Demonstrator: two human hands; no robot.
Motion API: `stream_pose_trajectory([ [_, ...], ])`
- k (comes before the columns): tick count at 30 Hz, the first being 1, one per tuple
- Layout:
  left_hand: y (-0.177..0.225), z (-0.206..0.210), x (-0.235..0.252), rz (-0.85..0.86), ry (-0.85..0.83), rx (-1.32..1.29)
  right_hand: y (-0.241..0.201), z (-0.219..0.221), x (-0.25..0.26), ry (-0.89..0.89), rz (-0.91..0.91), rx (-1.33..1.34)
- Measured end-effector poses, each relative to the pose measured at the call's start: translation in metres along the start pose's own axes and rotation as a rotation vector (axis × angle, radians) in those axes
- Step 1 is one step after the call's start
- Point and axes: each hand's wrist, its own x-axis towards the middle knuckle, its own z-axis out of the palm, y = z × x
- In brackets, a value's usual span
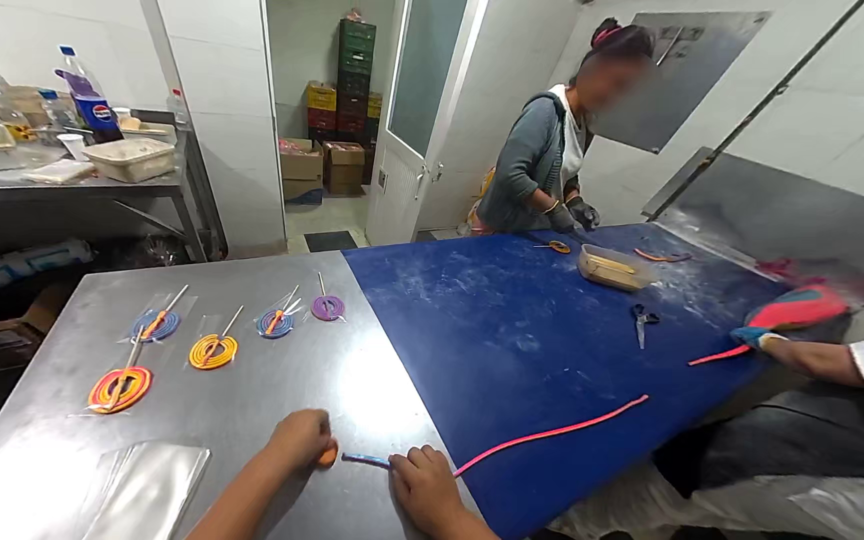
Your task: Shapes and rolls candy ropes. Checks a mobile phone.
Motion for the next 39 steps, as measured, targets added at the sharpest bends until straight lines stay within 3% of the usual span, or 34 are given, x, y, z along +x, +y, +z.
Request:
stream_pose_trajectory([
  [2, -0.01, 0.007, -0.035, -0.027, -0.054, -0.016, -0.017, 0.001, 0.007, -0.106, -0.01, 0.028],
  [5, -0.011, 0.024, -0.071, -0.001, 0.001, -0.001, -0.046, -0.008, 0.026, -0.428, -0.116, 0.178],
  [8, -0.012, 0.033, -0.09, -0.032, 0.049, 0.079, -0.065, -0.016, 0.048, -0.603, -0.251, 0.335],
  [14, 0.009, 0.047, -0.109, -0.236, -0.054, 0.2, -0.098, -0.022, 0.088, -0.853, -0.059, 0.373],
  [16, -0.001, 0.044, -0.11, -0.223, -0.079, 0.135, -0.103, -0.021, 0.094, -0.874, -0.037, 0.4],
  [18, -0.016, 0.036, -0.118, -0.089, -0.061, 0.111, -0.105, -0.022, 0.096, -0.884, -0.045, 0.426],
  [22, -0.037, 0.043, -0.122, 0.398, 0.104, 0.238, -0.108, -0.018, 0.098, -0.861, -0.113, 0.393],
  [25, -0.037, 0.052, -0.115, 0.484, 0.175, 0.343, -0.104, -0.015, 0.094, -0.789, -0.18, 0.394],
  [28, -0.026, 0.052, -0.117, 0.335, 0.174, 0.373, -0.082, -0.01, 0.071, -0.586, -0.246, 0.328],
  [31, -0.011, 0.068, -0.118, 0.072, 0.278, 0.365, -0.05, 0.006, 0.026, -0.247, -0.24, 0.182],
  [33, 0.001, 0.069, -0.115, -0.108, 0.263, 0.349, -0.035, 0.011, 0.004, -0.081, -0.213, 0.114],
  [36, 0.009, 0.048, -0.113, -0.279, 0.121, 0.227, -0.023, 0.01, -0.017, 0.035, -0.2, 0.091],
  [39, 0.004, 0.021, -0.119, -0.26, 0.145, 0.153, -0.019, 0.009, -0.023, 0.087, -0.216, 0.125],
])
